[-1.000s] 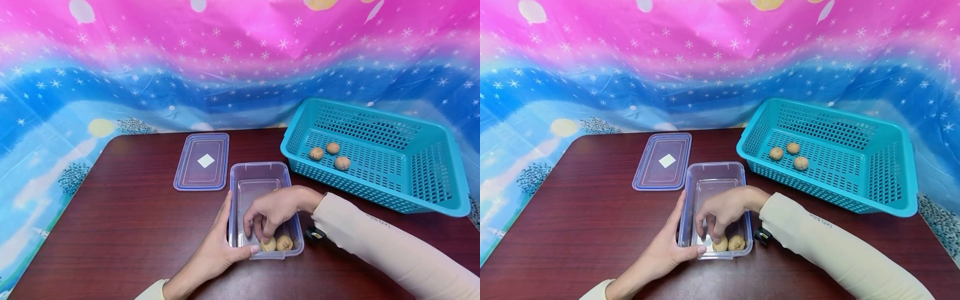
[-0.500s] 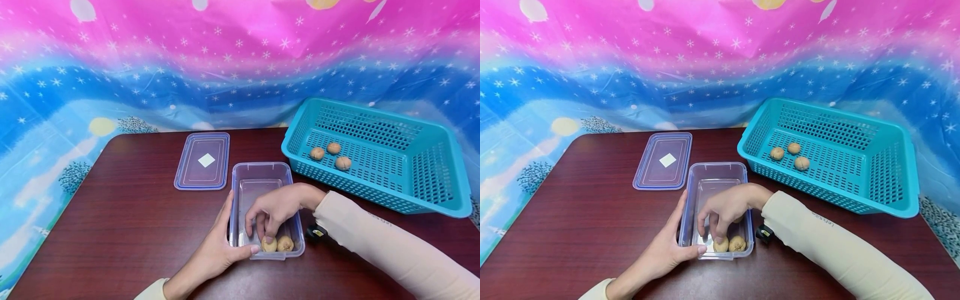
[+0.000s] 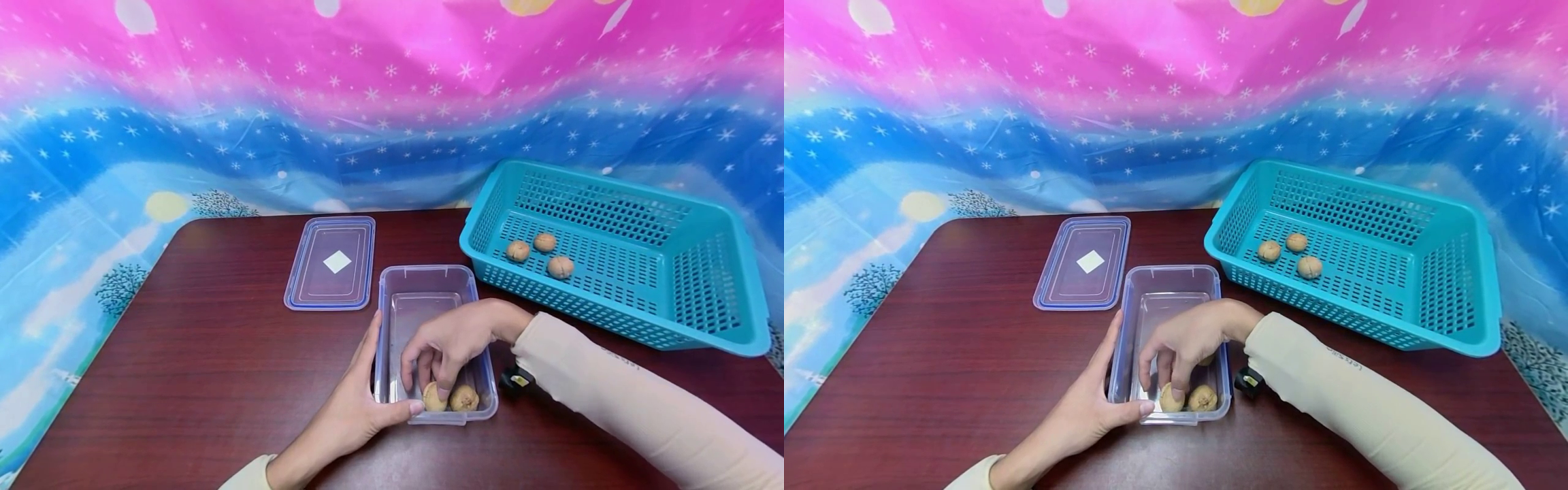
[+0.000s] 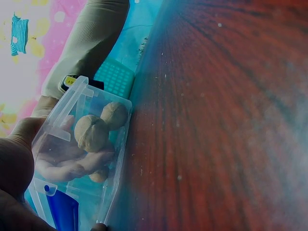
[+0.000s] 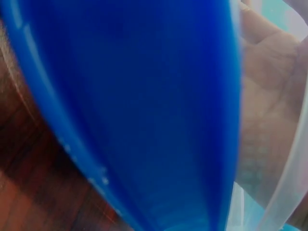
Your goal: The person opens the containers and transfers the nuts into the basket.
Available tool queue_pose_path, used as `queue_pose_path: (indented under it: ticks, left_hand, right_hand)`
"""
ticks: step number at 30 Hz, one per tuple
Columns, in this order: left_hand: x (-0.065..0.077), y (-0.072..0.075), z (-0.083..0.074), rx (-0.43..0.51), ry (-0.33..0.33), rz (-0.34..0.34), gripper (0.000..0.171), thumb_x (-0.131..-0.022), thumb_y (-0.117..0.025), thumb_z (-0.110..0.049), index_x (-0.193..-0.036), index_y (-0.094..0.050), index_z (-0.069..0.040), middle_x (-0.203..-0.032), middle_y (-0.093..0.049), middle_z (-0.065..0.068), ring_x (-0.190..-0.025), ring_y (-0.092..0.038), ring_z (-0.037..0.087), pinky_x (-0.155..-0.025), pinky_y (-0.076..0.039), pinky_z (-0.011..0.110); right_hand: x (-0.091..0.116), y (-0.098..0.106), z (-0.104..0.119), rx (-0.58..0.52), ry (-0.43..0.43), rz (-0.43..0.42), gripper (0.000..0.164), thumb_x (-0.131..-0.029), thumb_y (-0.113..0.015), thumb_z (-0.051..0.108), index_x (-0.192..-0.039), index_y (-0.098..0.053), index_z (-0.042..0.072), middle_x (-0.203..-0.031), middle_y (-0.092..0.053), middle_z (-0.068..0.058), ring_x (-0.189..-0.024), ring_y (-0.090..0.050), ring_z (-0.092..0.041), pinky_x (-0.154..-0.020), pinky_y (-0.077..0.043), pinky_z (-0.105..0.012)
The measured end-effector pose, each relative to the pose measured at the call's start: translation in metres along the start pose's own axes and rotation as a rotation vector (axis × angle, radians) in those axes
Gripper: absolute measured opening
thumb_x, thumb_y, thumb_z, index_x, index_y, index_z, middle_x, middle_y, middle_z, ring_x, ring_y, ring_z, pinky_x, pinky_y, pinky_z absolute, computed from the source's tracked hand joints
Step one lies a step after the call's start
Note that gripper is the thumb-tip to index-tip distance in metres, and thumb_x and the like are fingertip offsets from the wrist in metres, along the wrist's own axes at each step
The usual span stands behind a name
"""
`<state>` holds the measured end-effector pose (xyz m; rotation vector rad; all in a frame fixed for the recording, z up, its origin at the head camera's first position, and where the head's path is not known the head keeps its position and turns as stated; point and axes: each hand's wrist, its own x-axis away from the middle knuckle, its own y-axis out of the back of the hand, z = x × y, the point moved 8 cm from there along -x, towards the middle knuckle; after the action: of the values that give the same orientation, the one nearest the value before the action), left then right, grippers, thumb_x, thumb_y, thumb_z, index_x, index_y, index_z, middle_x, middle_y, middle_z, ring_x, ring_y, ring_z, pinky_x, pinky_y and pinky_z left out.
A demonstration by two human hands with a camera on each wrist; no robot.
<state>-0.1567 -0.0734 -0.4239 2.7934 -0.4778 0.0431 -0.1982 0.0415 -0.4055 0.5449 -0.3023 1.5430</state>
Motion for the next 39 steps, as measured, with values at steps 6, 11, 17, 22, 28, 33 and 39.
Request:
queue_pose_path:
  ticks: [6, 11, 17, 22, 28, 33, 39]
  left_hand:
    - [0.0012, 0.0002, -0.0004, -0.010, 0.004, -0.009, 0.131, -0.074, -0.093, -0.032, -0.169, -0.004, -0.035, -0.177, -0.007, 0.002, -0.161, -0.015, 0.028, -0.126, -0.016, 0.058]
    - [0.0013, 0.0005, -0.0006, -0.017, 0.000, -0.014, 0.131, -0.074, -0.093, -0.033, -0.169, -0.004, -0.035, -0.177, -0.008, 0.003, -0.161, -0.015, 0.028, -0.126, -0.016, 0.058]
    - [0.0007, 0.0006, -0.0018, -0.025, -0.012, -0.011, 0.131, -0.075, -0.093, -0.032, -0.170, -0.004, -0.031, -0.177, -0.008, 0.005, -0.161, -0.016, 0.030, -0.126, -0.016, 0.060]
    - [0.0005, 0.0004, -0.0012, -0.023, -0.006, -0.009, 0.131, -0.075, -0.093, -0.032, -0.170, -0.004, -0.031, -0.177, -0.007, 0.004, -0.161, -0.016, 0.029, -0.126, -0.016, 0.059]
    - [0.0005, 0.0005, -0.0008, -0.023, -0.006, -0.009, 0.133, -0.074, -0.094, -0.032, -0.170, -0.003, -0.029, -0.177, -0.007, 0.002, -0.161, -0.015, 0.027, -0.127, -0.016, 0.058]
    - [0.0004, 0.0004, -0.0004, -0.024, -0.008, -0.010, 0.132, -0.074, -0.093, -0.032, -0.170, -0.003, -0.030, -0.177, -0.008, 0.003, -0.161, -0.015, 0.027, -0.127, -0.016, 0.058]
    - [0.0009, 0.0003, -0.0004, -0.028, -0.011, -0.010, 0.131, -0.074, -0.093, -0.033, -0.170, -0.003, -0.031, -0.177, -0.007, 0.005, -0.161, -0.014, 0.030, -0.126, -0.015, 0.059]
  right_hand:
    - [0.0012, -0.0027, 0.0015, 0.005, 0.042, 0.033, 0.035, -0.091, -0.073, -0.003, -0.126, -0.068, -0.001, -0.107, -0.075, -0.001, -0.080, -0.061, -0.003, -0.079, -0.053, -0.018]
    - [0.0020, -0.0056, 0.0044, -0.007, 0.069, 0.051, 0.033, -0.092, -0.071, -0.003, -0.125, -0.069, -0.001, -0.108, -0.075, -0.004, -0.084, -0.062, -0.002, -0.081, -0.054, -0.018]
    - [0.0031, -0.0067, 0.0061, -0.015, 0.079, 0.046, 0.030, -0.092, -0.070, -0.003, -0.121, -0.071, -0.002, -0.105, -0.075, -0.004, -0.089, -0.065, -0.002, -0.083, -0.056, -0.019]
    - [0.0024, -0.0066, 0.0054, 0.005, 0.072, 0.033, 0.027, -0.091, -0.070, -0.003, -0.118, -0.073, -0.002, -0.098, -0.074, 0.001, -0.083, -0.064, 0.000, -0.077, -0.055, -0.017]
    - [0.0006, -0.0073, 0.0029, 0.028, 0.043, 0.025, 0.026, -0.090, -0.072, -0.004, -0.116, -0.074, 0.000, -0.094, -0.073, 0.008, -0.077, -0.062, 0.002, -0.072, -0.053, -0.015]
    - [0.0003, -0.0073, 0.0026, 0.035, 0.042, 0.025, 0.026, -0.090, -0.072, -0.004, -0.116, -0.074, 0.000, -0.093, -0.072, 0.008, -0.076, -0.062, 0.002, -0.071, -0.052, -0.015]
    - [0.0019, -0.0056, 0.0037, 0.032, 0.053, 0.010, 0.025, -0.091, -0.071, -0.002, -0.115, -0.075, 0.001, -0.092, -0.073, 0.000, -0.075, -0.061, 0.001, -0.070, -0.052, -0.017]
